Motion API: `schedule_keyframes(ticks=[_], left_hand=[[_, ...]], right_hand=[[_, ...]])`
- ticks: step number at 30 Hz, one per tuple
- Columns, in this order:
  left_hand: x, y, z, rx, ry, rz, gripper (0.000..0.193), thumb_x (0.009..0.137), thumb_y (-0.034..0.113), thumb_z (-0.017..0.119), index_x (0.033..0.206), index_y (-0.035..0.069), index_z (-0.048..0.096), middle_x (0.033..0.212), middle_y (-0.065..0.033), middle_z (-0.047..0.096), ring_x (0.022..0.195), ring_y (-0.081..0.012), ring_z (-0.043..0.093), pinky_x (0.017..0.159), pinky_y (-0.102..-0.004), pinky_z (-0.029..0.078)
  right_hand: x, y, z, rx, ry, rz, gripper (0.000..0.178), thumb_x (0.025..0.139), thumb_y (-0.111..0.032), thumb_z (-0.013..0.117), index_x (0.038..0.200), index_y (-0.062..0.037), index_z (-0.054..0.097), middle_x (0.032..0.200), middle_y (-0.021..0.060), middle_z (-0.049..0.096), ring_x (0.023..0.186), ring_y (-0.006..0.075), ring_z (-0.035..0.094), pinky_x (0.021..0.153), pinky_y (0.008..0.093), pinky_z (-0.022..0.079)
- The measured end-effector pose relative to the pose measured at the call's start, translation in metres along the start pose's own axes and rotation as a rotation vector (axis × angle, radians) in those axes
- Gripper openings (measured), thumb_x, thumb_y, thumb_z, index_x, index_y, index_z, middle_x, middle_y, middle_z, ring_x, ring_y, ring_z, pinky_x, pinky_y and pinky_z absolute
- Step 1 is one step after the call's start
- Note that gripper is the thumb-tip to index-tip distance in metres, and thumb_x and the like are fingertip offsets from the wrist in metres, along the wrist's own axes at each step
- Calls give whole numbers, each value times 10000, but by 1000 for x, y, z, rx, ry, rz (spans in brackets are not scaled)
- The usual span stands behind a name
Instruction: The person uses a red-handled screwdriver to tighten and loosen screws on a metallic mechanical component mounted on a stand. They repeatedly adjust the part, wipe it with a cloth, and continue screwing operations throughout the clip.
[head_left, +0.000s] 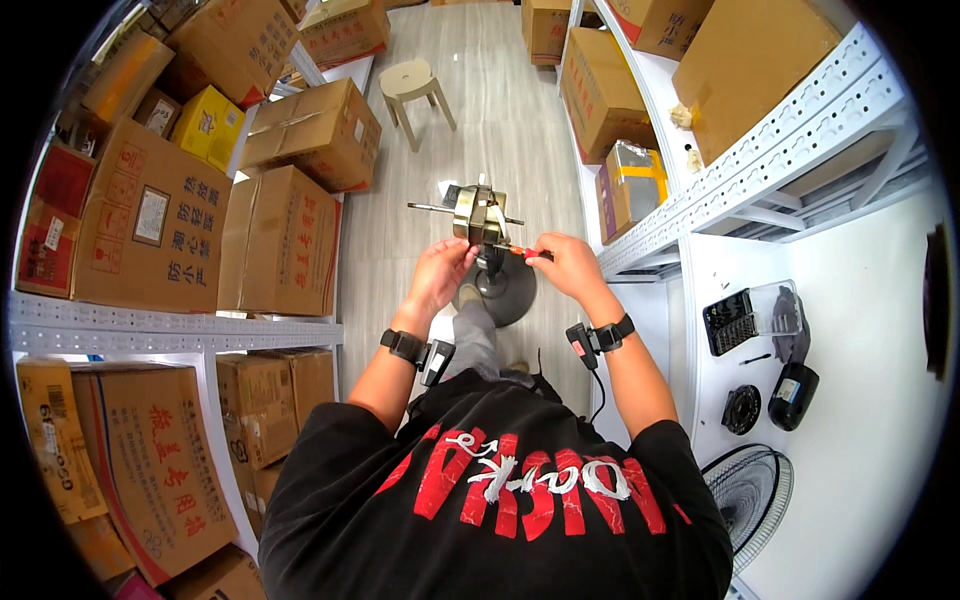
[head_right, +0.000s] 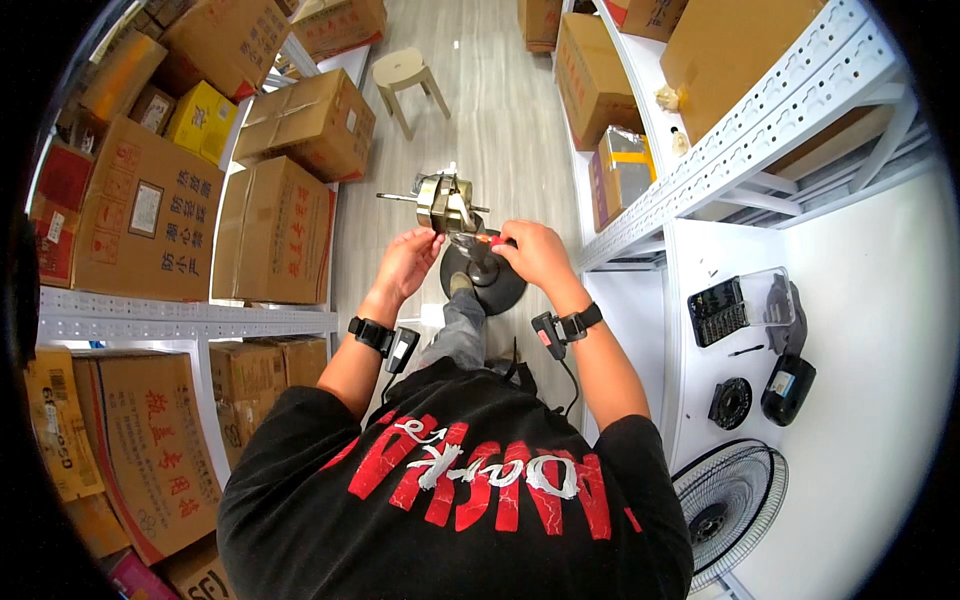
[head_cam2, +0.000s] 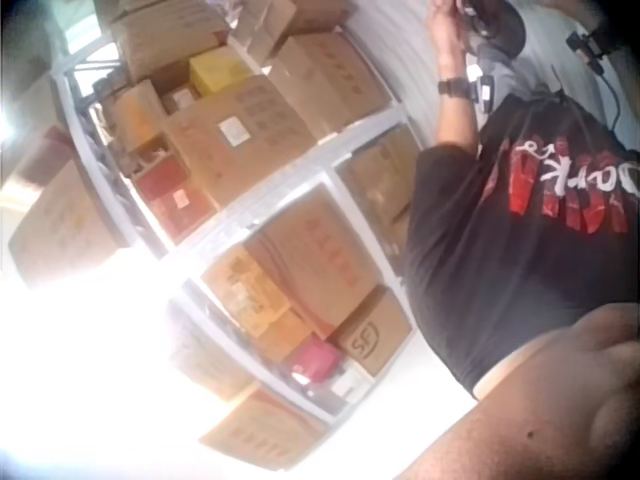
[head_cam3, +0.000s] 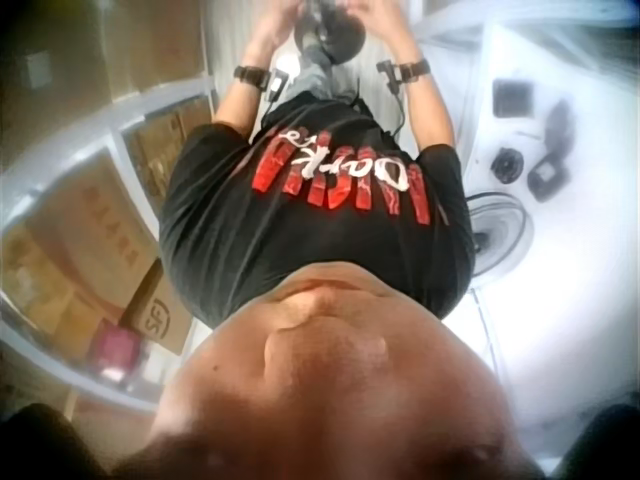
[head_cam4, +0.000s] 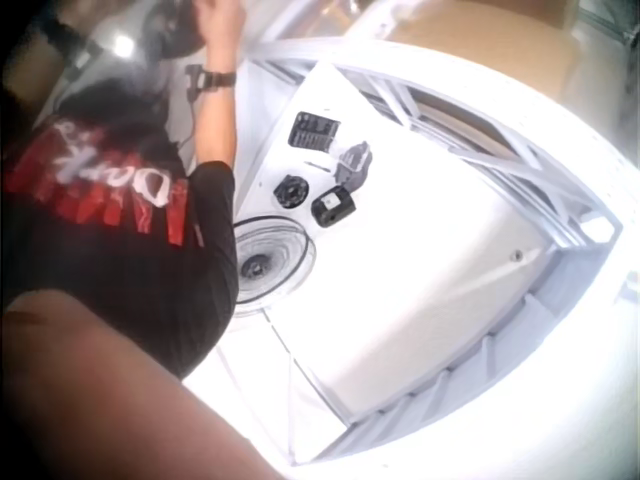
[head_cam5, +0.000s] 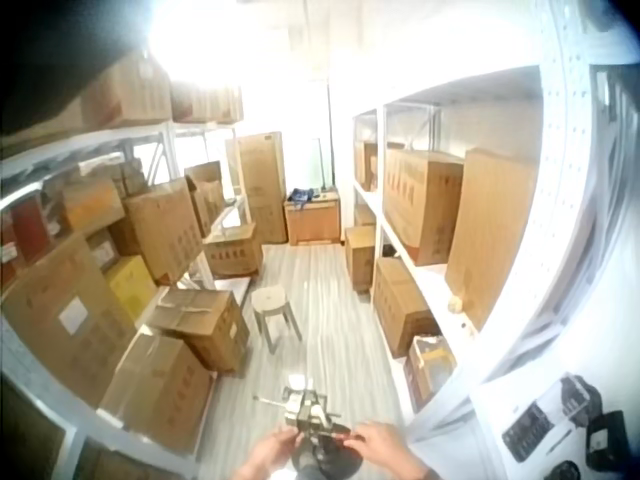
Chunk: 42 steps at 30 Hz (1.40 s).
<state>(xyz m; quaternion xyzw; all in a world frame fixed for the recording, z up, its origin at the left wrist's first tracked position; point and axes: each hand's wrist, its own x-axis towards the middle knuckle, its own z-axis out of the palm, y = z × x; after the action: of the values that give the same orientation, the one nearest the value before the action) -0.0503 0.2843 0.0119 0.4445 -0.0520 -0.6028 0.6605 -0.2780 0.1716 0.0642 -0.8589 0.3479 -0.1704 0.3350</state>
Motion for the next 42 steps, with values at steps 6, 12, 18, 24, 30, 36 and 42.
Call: schedule_keyframes(ticks=[6,12,18,24,30,36,42], left_hand=[[0,-2,0,-6,-13,24,45,945,18,593,948,-25,604,920,-108,671,845,-188,667,777,-261,546],[-3,-1,-4,10,-53,7,50,957,43,583,957,-2,605,926,-83,658,903,-193,663,781,-255,547],[-1,1,-7,25,-26,-3,88,956,60,587,997,-18,590,979,-78,628,965,-223,654,848,-276,554],[-6,0,-1,43,-8,23,81,953,62,593,989,-11,592,972,-77,631,956,-214,653,860,-284,548],[5,-5,-8,27,-57,23,44,951,52,606,966,10,601,925,-71,665,871,-178,673,798,-259,567],[-2,2,-4,1,-6,19,72,938,27,617,986,-26,607,946,-101,674,863,-179,673,787,-255,570],[-3,8,-2,40,-14,5,75,940,27,611,994,-24,604,948,-100,671,867,-179,671,791,-257,569]], right_hand=[[-3,3,11,-14,117,-113,213,786,-207,743,880,-68,612,857,113,629,782,358,624,686,453,490],[-5,-1,11,-117,128,-161,206,787,-206,741,842,-60,607,790,124,611,759,357,621,644,457,485],[2,-4,1,103,-100,10,214,791,-244,742,869,-61,662,776,130,645,735,342,628,644,431,484],[-1,1,7,-247,150,-230,195,824,-294,715,894,-117,668,806,80,637,776,301,629,672,421,498],[-10,-11,7,-346,177,-231,179,828,-293,710,840,-127,644,798,57,608,733,289,623,631,418,499],[-7,-1,18,-259,166,-236,221,842,-316,704,832,-99,666,746,84,617,714,302,633,617,420,500],[-1,1,15,-44,-76,-40,245,852,-310,699,848,-67,669,751,114,630,742,345,630,645,449,497]])
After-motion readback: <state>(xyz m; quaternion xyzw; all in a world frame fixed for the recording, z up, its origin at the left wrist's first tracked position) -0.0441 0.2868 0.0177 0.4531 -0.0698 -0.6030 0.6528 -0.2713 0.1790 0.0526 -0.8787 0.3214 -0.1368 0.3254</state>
